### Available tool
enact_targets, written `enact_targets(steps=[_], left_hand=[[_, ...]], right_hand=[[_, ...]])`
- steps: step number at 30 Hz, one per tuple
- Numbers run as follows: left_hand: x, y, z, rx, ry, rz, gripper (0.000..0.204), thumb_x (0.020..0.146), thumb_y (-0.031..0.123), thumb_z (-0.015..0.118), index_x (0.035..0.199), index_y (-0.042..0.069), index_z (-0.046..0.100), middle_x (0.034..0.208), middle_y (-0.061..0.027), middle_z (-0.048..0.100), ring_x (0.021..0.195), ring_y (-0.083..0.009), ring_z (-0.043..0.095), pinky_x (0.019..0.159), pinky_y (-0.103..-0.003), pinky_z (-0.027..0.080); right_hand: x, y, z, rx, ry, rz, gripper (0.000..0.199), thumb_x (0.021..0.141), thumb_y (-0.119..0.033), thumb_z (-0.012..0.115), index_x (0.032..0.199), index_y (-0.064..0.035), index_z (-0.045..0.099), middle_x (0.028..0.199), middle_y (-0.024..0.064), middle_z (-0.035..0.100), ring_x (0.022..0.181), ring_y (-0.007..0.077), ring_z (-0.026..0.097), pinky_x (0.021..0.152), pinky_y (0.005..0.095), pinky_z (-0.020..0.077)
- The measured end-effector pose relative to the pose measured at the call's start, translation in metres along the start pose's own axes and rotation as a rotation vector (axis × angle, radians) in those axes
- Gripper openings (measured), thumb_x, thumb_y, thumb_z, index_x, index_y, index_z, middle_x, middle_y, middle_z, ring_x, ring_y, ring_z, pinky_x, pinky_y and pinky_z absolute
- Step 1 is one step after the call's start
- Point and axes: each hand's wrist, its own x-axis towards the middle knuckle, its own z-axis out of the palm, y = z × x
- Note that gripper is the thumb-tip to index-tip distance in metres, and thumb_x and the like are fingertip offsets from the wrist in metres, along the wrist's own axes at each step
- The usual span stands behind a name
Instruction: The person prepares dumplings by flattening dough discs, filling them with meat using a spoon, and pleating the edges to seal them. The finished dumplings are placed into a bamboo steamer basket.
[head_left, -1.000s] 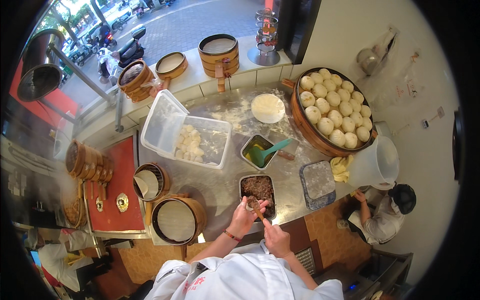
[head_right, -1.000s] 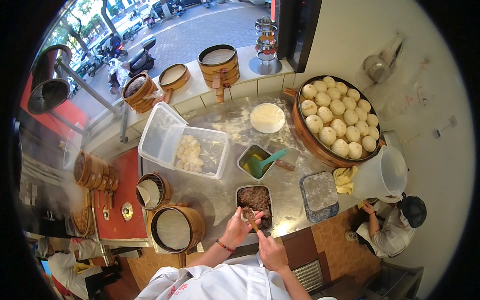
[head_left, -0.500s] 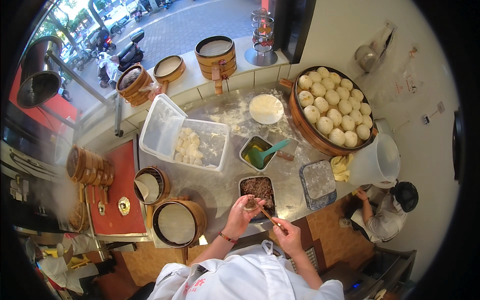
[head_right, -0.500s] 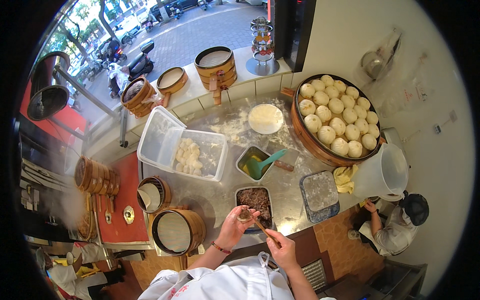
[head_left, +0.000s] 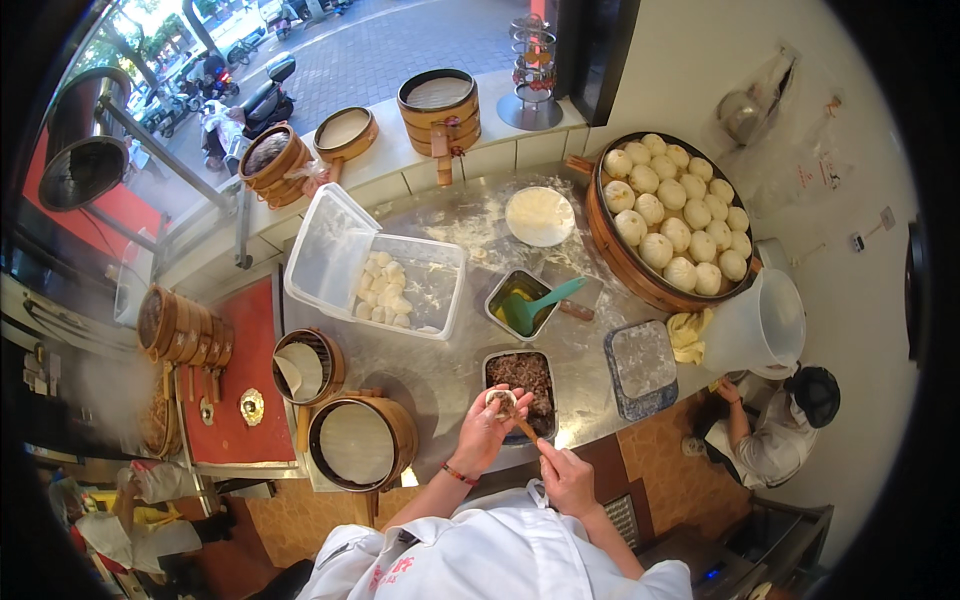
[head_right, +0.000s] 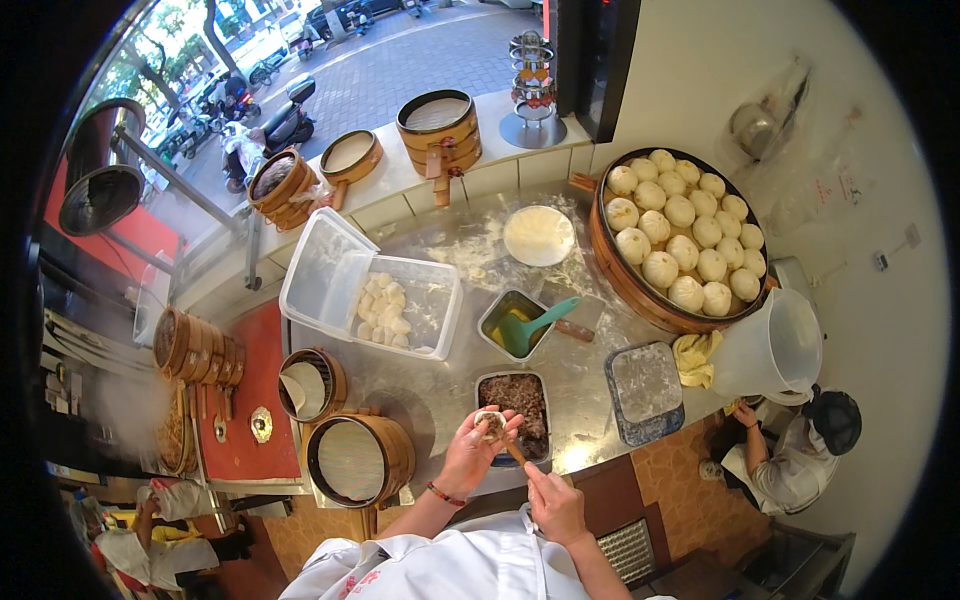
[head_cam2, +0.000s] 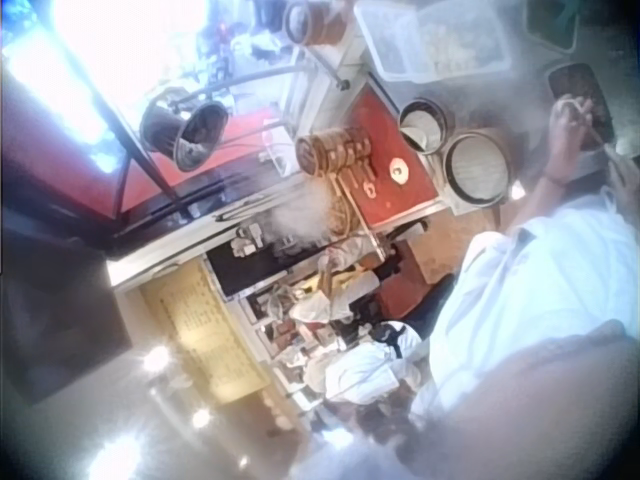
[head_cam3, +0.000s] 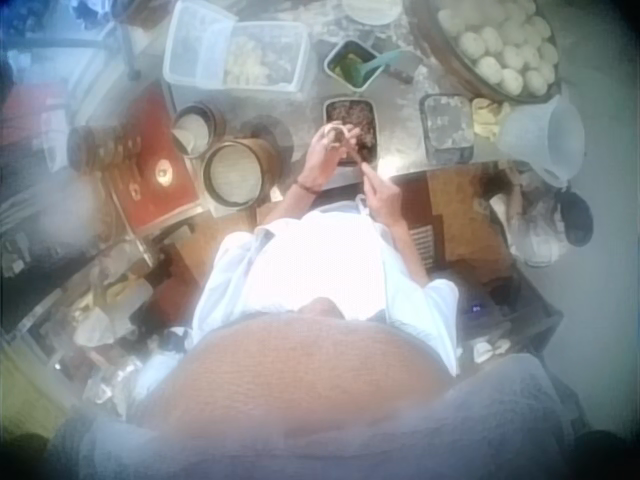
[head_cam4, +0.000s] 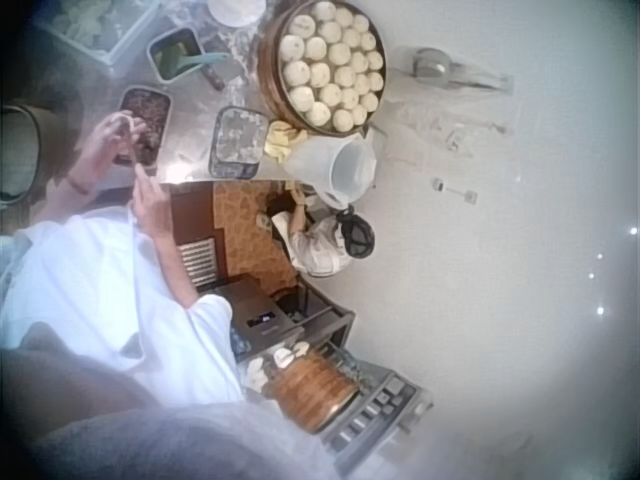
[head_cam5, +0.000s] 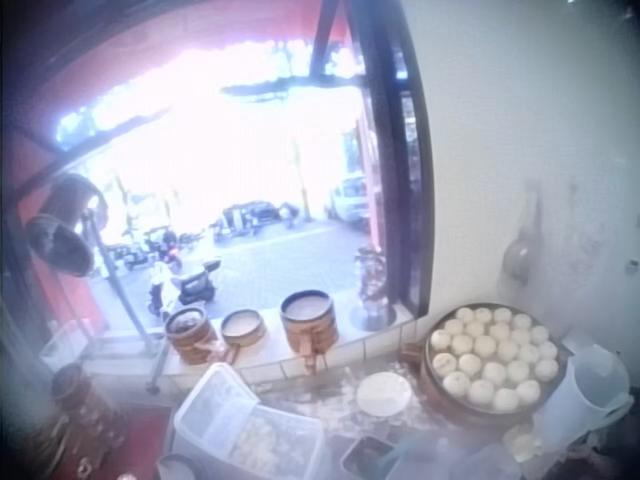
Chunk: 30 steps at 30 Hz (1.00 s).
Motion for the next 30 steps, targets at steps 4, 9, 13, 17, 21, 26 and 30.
enact_targets(steps=[4, 9, 13, 17, 21, 26, 30], left_hand=[[0.000, 0.006, 0.003, -0.054, -0.011, -0.025, 0.028, 0.106, 0.014, 0.044, 0.132, 0.003, 0.046, 0.133, -0.0196, 0.056, 0.131, -0.0380, 0.053, 0.104, -0.046, 0.049], [-0.001, 0.009, 0.001, -0.085, 0.034, -0.017, 0.033, 0.100, 0.009, 0.057, 0.132, 0.006, 0.048, 0.132, -0.0172, 0.059, 0.125, -0.0324, 0.058, 0.100, -0.044, 0.051], [0.000, -0.003, -0.024, 0.007, 0.099, 0.005, 0.029, 0.097, 0.006, 0.061, 0.125, 0.007, 0.054, 0.127, -0.0119, 0.062, 0.110, -0.0214, 0.063, 0.092, -0.037, 0.053], [-0.007, 0.002, -0.033, 0.120, 0.056, 0.147, 0.016, 0.102, 0.012, 0.057, 0.117, 0.007, 0.058, 0.113, -0.0044, 0.062, 0.100, -0.0172, 0.063, 0.091, -0.034, 0.053], [-0.007, 0.002, -0.044, 0.113, 0.041, 0.111, 0.028, 0.103, 0.014, 0.054, 0.129, 0.004, 0.049, 0.117, -0.0086, 0.060, 0.103, -0.0210, 0.064, 0.093, -0.036, 0.055], [-0.014, 0.010, -0.039, 0.078, 0.005, 0.053, 0.031, 0.105, 0.014, 0.051, 0.133, 0.004, 0.045, 0.120, -0.0133, 0.060, 0.107, -0.0254, 0.065, 0.093, -0.037, 0.056], [-0.019, 0.013, -0.039, 0.039, -0.001, 0.013, 0.028, 0.106, 0.014, 0.048, 0.132, 0.004, 0.045, 0.124, -0.0154, 0.058, 0.109, -0.0273, 0.064, 0.096, -0.037, 0.055]], right_hand=[[0.004, -0.014, -0.012, 0.225, 0.075, 0.109, 0.030, 0.088, -0.003, 0.067, 0.117, -0.0066, 0.069, 0.085, 0.0141, 0.069, 0.066, 0.0257, 0.066, 0.060, 0.0342, 0.0528], [-0.001, -0.014, -0.034, 0.340, 0.064, 0.312, 0.028, 0.088, -0.003, 0.068, 0.116, -0.0006, 0.069, 0.081, 0.0089, 0.068, 0.065, 0.0117, 0.060, 0.061, 0.0270, 0.0487], [-0.003, 0.002, -0.035, 0.194, 0.064, 0.252, 0.024, 0.088, -0.005, 0.067, 0.112, -0.0019, 0.070, 0.081, 0.0144, 0.069, 0.067, 0.0220, 0.066, 0.063, 0.0312, 0.0514], [-0.006, 0.023, -0.019, -0.058, -0.081, 0.119, 0.017, 0.087, -0.009, 0.066, 0.102, -0.0053, 0.071, 0.089, 0.0184, 0.070, 0.080, 0.0373, 0.068, 0.071, 0.0429, 0.0539], [0.003, 0.004, -0.016, -0.249, -0.397, 0.192, 0.027, 0.098, -0.024, 0.053, 0.122, -0.0153, 0.064, 0.103, 0.0190, 0.070, 0.091, 0.0367, 0.068, 0.080, 0.0467, 0.0534], [0.006, 0.014, 0.002, -0.311, -0.340, 0.112, 0.026, 0.097, -0.027, 0.053, 0.121, -0.0211, 0.061, 0.090, 0.0205, 0.069, 0.082, 0.0438, 0.066, 0.073, 0.0551, 0.0519], [0.010, 0.022, 0.006, -0.292, -0.354, 0.111, 0.025, 0.097, -0.026, 0.052, 0.120, -0.0201, 0.061, 0.090, 0.0211, 0.068, 0.083, 0.0440, 0.066, 0.074, 0.0553, 0.0516]])
